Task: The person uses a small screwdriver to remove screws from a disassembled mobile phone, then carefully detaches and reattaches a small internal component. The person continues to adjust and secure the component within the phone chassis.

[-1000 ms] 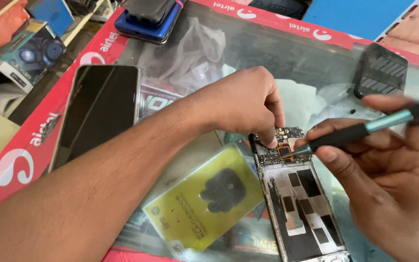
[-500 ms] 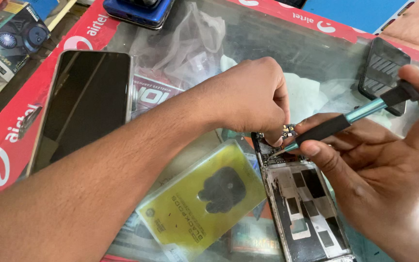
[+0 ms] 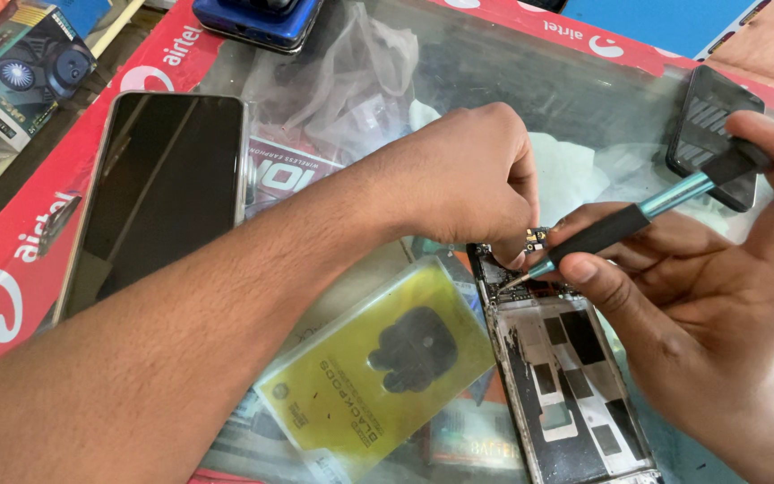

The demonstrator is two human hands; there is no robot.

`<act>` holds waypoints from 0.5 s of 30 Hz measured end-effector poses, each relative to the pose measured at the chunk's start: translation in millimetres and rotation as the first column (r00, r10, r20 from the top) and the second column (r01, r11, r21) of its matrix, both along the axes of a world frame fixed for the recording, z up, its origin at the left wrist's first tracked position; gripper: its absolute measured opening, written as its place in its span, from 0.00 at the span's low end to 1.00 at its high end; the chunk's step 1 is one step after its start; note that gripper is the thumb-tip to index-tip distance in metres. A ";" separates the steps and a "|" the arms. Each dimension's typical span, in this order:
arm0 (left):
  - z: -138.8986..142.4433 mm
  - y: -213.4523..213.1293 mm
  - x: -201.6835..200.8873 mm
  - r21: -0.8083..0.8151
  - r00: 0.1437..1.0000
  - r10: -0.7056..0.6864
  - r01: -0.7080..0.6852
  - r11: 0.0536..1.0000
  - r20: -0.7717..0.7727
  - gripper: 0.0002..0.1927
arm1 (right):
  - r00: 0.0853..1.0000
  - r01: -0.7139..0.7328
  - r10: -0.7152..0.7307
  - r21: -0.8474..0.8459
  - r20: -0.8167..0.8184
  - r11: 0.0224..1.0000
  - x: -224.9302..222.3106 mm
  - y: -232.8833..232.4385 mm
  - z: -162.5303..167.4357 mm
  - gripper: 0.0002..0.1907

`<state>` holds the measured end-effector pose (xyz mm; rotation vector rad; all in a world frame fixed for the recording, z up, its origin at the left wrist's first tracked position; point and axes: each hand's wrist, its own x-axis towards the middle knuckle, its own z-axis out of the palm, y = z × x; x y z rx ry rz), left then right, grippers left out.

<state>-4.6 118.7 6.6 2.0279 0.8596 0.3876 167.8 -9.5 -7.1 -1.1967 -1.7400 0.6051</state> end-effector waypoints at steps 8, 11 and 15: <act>-0.5 0.0 0.1 0.002 1.000 0.006 -0.006 1.000 -0.010 0.12 | 1.000 0.026 -0.025 -0.054 0.015 0.998 -0.5 0.2 4.2 0.42; -2.0 0.4 -0.2 -0.016 1.000 0.015 -0.016 1.000 -0.015 0.11 | 0.996 0.019 -0.019 -0.001 0.087 1.000 -1.3 -3.3 4.4 0.43; -4.7 1.0 0.7 -0.022 1.000 0.008 -0.008 1.000 -0.004 0.10 | 0.989 -0.061 0.044 0.121 0.140 0.991 -6.7 -3.7 6.2 0.43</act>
